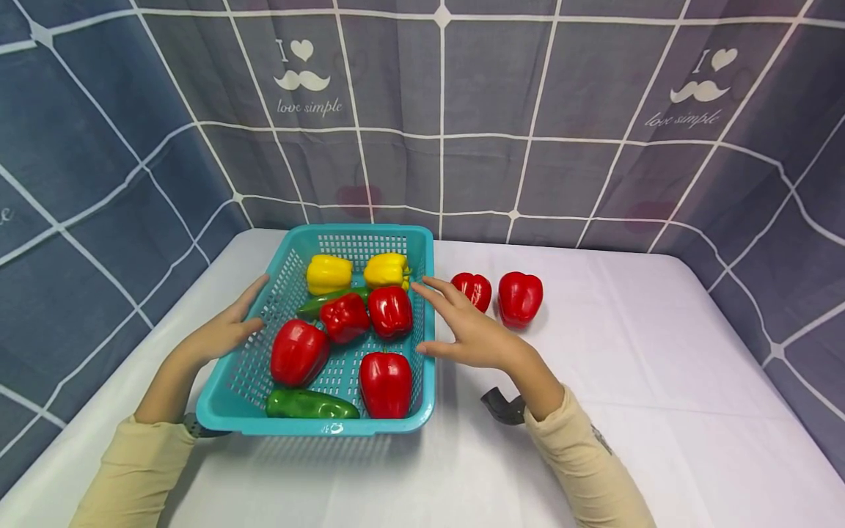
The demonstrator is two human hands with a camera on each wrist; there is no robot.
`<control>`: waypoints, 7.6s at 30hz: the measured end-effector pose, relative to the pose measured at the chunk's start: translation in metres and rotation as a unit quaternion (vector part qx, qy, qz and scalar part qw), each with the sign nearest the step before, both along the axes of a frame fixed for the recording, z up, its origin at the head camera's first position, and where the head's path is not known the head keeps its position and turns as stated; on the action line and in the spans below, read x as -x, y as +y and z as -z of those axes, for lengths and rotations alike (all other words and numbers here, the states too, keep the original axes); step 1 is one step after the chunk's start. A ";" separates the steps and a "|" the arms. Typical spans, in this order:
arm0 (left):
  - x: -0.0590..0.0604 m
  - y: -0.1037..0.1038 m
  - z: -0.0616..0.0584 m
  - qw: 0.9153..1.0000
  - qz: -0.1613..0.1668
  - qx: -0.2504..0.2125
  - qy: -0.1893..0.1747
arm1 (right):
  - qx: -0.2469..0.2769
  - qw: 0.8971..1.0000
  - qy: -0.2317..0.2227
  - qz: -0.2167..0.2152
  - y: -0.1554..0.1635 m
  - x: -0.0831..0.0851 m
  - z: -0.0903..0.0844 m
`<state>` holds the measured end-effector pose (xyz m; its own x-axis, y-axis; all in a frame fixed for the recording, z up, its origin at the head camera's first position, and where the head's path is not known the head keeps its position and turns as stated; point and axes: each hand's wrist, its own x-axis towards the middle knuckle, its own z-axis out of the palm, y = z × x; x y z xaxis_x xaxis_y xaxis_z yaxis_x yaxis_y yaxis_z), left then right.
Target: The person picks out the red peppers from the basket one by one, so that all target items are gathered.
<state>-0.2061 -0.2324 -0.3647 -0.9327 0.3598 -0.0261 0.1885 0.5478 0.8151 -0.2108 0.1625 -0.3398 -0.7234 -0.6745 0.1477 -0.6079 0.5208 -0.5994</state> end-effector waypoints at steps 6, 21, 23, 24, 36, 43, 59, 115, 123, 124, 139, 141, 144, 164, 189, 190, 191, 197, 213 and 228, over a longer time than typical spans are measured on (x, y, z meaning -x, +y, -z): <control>0.000 0.000 -0.001 1.000 0.002 0.001 0.002 | -0.003 1.000 0.011 -0.018 -0.008 -0.004 0.002; 0.000 0.000 0.000 1.000 0.003 0.001 0.002 | -0.041 0.997 0.043 -0.044 -0.030 -0.013 0.003; 0.000 0.000 -0.001 1.000 0.003 0.001 0.002 | -0.048 0.997 0.044 -0.045 -0.032 -0.015 0.003; 0.000 0.001 -0.001 1.000 0.003 0.002 0.002 | -0.053 0.997 0.043 -0.047 -0.033 -0.016 0.003; -0.001 0.001 0.001 1.000 0.016 -0.004 0.026 | -0.125 0.987 0.057 -0.078 -0.049 -0.026 0.003; -0.001 0.000 0.001 1.000 0.001 0.002 0.006 | -0.160 0.981 0.085 -0.076 -0.054 -0.029 0.005; -0.001 0.001 0.000 1.000 -0.001 0.010 0.007 | -0.233 0.966 0.088 -0.070 -0.060 -0.030 0.005; -0.004 0.003 -0.003 1.000 -0.004 0.002 0.005 | -0.323 0.942 0.082 -0.047 -0.078 -0.031 0.003; -0.004 0.001 -0.002 1.000 -0.002 0.001 0.006 | -0.329 0.939 0.085 -0.044 -0.081 -0.031 0.004; -0.003 0.001 -0.001 1.000 -0.001 0.000 0.006 | -0.330 0.939 0.086 -0.044 -0.081 -0.032 0.004; -0.003 0.001 -0.003 1.000 0.001 -0.002 0.005 | -0.333 0.936 0.097 -0.052 -0.080 -0.031 0.003; -0.003 0.001 -0.003 1.000 0.001 -0.002 0.006 | -0.325 0.940 0.090 -0.055 -0.079 -0.030 0.003; -0.003 0.002 -0.004 1.000 0.000 -0.002 0.007 | -0.304 0.947 0.085 -0.062 -0.077 -0.028 0.002; -0.003 0.001 -0.005 1.000 0.004 -0.004 0.007 | -0.223 0.969 0.059 -0.090 -0.067 -0.023 -0.001; -0.001 0.002 -0.002 1.000 0.001 -0.006 0.002 | -0.159 0.982 0.046 -0.090 -0.060 -0.020 -0.006; 0.000 0.001 -0.002 1.000 0.000 -0.006 0.001 | -0.158 0.982 0.047 -0.090 -0.060 -0.020 -0.006; 0.000 0.001 -0.001 1.000 0.000 -0.005 0.000 | -0.158 0.982 0.047 -0.090 -0.059 -0.020 -0.006; 0.001 0.001 0.000 1.000 -0.003 -0.003 -0.001 | -0.149 0.984 0.048 -0.089 -0.056 -0.019 -0.009; 0.002 -0.001 0.001 1.000 -0.001 -0.002 0.005 | -0.119 0.989 0.059 -0.070 -0.049 -0.017 -0.014; 0.001 0.000 0.001 1.000 -0.005 -0.001 0.002 | -0.084 0.993 0.076 -0.045 -0.036 -0.014 -0.022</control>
<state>-0.2074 -0.2327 -0.3653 -0.9364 0.3502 -0.0214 0.1862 0.5475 0.8158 -0.1963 0.1261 -0.3177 -0.6365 -0.7602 0.1304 -0.7337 0.5447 -0.4062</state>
